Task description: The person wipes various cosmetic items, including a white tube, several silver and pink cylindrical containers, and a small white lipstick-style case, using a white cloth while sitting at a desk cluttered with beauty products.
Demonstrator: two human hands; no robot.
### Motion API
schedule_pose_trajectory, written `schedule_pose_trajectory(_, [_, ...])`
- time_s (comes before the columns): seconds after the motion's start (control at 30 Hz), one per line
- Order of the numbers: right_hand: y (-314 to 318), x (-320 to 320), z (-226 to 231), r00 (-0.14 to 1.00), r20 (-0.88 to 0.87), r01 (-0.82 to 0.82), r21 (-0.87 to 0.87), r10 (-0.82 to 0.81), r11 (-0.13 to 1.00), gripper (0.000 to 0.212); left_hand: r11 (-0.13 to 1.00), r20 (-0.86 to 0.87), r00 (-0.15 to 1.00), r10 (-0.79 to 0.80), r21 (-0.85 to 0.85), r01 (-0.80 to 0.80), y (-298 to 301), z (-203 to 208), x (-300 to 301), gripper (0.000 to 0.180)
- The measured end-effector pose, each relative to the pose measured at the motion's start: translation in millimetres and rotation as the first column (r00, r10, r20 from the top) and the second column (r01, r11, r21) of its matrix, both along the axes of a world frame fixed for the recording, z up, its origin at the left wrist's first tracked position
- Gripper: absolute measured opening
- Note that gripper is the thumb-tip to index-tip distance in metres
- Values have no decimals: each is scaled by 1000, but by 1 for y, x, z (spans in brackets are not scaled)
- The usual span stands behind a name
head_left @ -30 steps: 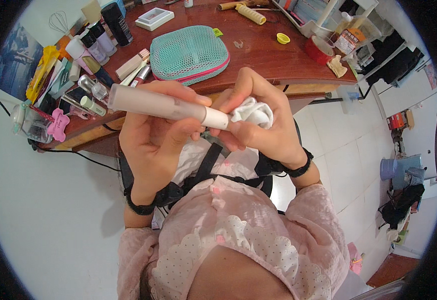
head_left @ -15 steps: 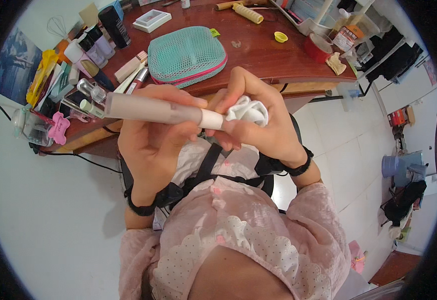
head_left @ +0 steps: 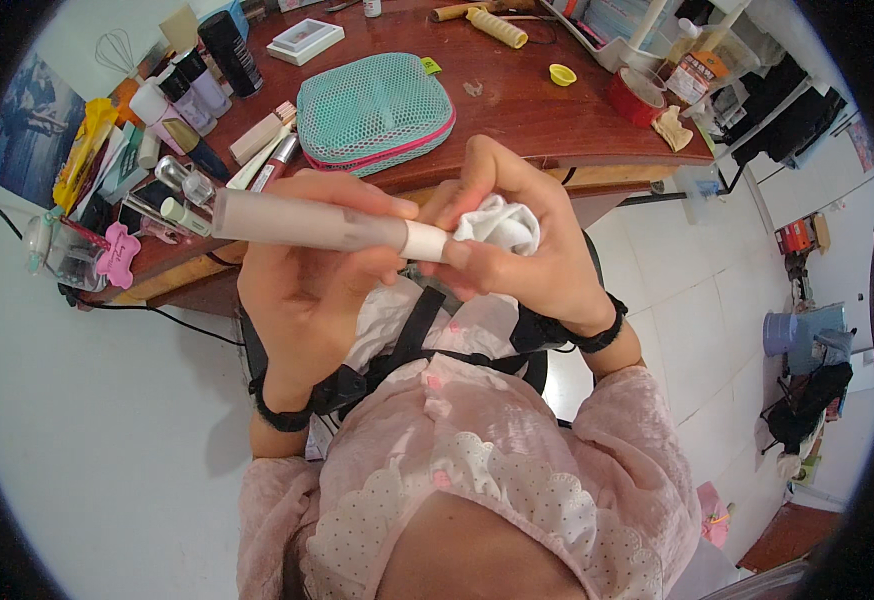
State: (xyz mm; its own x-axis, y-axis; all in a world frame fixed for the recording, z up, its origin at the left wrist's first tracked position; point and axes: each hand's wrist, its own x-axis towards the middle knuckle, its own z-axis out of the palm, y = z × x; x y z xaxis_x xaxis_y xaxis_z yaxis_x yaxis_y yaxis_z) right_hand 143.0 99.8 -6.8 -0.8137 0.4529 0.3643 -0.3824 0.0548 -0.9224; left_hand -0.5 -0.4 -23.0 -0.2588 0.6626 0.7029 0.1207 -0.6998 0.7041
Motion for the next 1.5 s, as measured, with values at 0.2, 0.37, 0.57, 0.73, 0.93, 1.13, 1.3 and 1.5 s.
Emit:
schedule_pose_trajectory(0.2, [1,4,6,995,0,-101,-74,101,992,15,1000,111,993,-29,-4,30,0,7,-2,18])
schedule_pose_trajectory(0.37, [0,3,8,1000,21,10,62,-11,998,17,999,145,989,-33,15,31,1,7,-5,18])
schedule_pose_trajectory(0.57, [1,1,2,995,83,57,73,-63,996,18,1000,78,997,19,14,-21,3,1,0,23])
schedule_pose_trajectory(0.73, [0,-2,-2,996,-11,83,-6,-83,997,16,998,-2,1000,1,60,-1,4,-1,0,28])
schedule_pose_trajectory(0.93, [3,-2,-5,991,-57,125,100,-120,987,17,983,2,984,178,39,-177,5,-1,11,33])
schedule_pose_trajectory(1.13, [5,-2,-7,987,-95,141,162,-127,977,17,994,-37,997,69,85,-66,4,-4,6,30])
schedule_pose_trajectory(1.3, [1,-1,-4,998,1,62,5,-62,998,18,992,-50,995,88,97,-83,4,-2,3,31])
schedule_pose_trajectory(1.5, [0,-3,-7,997,-55,54,16,-54,998,19,990,22,998,59,126,-61,5,-3,5,31])
